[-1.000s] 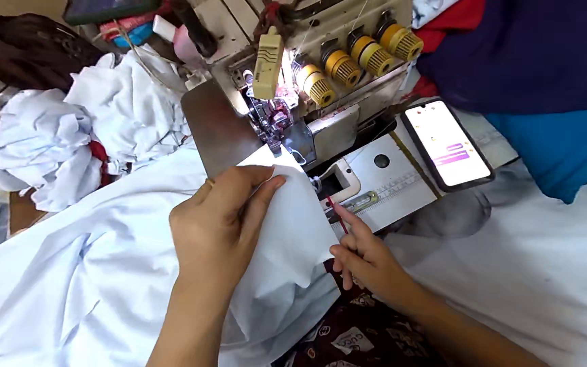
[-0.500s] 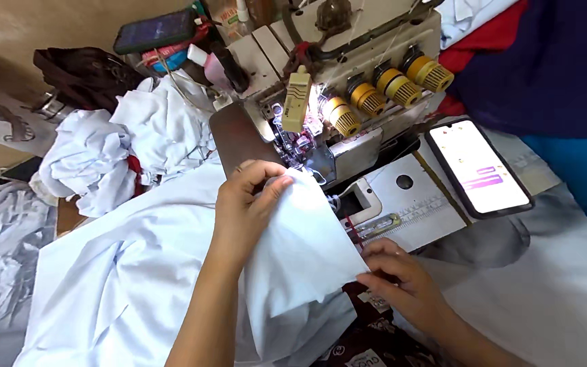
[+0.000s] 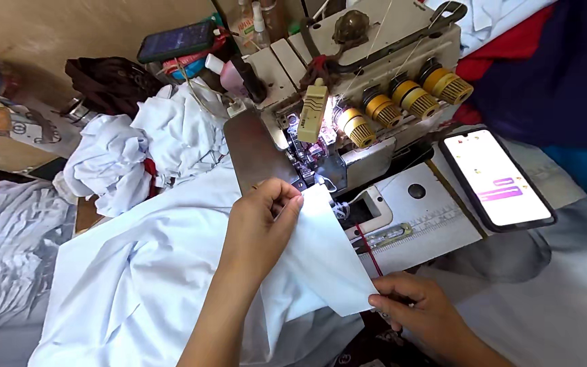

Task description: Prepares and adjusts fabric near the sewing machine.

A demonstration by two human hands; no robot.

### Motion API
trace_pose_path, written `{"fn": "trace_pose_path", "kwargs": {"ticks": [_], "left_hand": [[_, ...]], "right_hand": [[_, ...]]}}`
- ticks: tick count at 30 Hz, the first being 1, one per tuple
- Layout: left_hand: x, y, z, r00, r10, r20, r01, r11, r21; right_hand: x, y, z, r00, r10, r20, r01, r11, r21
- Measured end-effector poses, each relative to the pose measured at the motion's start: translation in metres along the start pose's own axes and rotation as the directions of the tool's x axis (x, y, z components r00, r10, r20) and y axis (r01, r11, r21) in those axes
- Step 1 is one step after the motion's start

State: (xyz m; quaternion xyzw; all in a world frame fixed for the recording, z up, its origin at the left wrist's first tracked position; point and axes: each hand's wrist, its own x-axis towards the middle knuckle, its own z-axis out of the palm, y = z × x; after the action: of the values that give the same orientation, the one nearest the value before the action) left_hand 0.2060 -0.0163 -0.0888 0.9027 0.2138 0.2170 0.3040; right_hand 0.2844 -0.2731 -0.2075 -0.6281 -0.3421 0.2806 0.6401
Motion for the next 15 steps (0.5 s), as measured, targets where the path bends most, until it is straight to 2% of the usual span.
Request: {"fn": "trace_pose_path", "kwargs": {"ticks": [2, 5, 11, 13, 15], "left_hand": [[-0.002, 0.000, 0.000, 1.000, -0.002, 0.004, 0.002, 1.000, 0.002], [0.003, 0.001, -0.001, 1.000, 0.011, 0.001, -0.011, 1.000, 0.008], [0.025, -0.005, 0.002, 0.998, 0.043, -0.035, -0.041, 0.998, 0.055], [0.015, -0.007, 0.002, 0.990, 0.128, -0.063, -0.120, 0.986, 0.115], [-0.015, -0.004, 0.004, 0.954, 0.291, -0.070, -0.281, 0.951, 0.131]], "right_hand": [[-0.003, -0.004, -0.001, 0.999, 0.025, 0.033, -0.026, 1.000, 0.013], [-0.001, -0.013, -0.005, 0.990, 0.072, 0.121, -0.087, 0.988, 0.124], [0.021, -0.035, -0.014, 0.972, 0.017, 0.236, -0.064, 0.979, 0.191], [0.022, -0.039, -0.014, 0.958, -0.019, 0.286, -0.047, 0.974, 0.222], [0.020, -0.043, -0.014, 0.938, -0.045, 0.344, -0.061, 0.955, 0.290]]}}
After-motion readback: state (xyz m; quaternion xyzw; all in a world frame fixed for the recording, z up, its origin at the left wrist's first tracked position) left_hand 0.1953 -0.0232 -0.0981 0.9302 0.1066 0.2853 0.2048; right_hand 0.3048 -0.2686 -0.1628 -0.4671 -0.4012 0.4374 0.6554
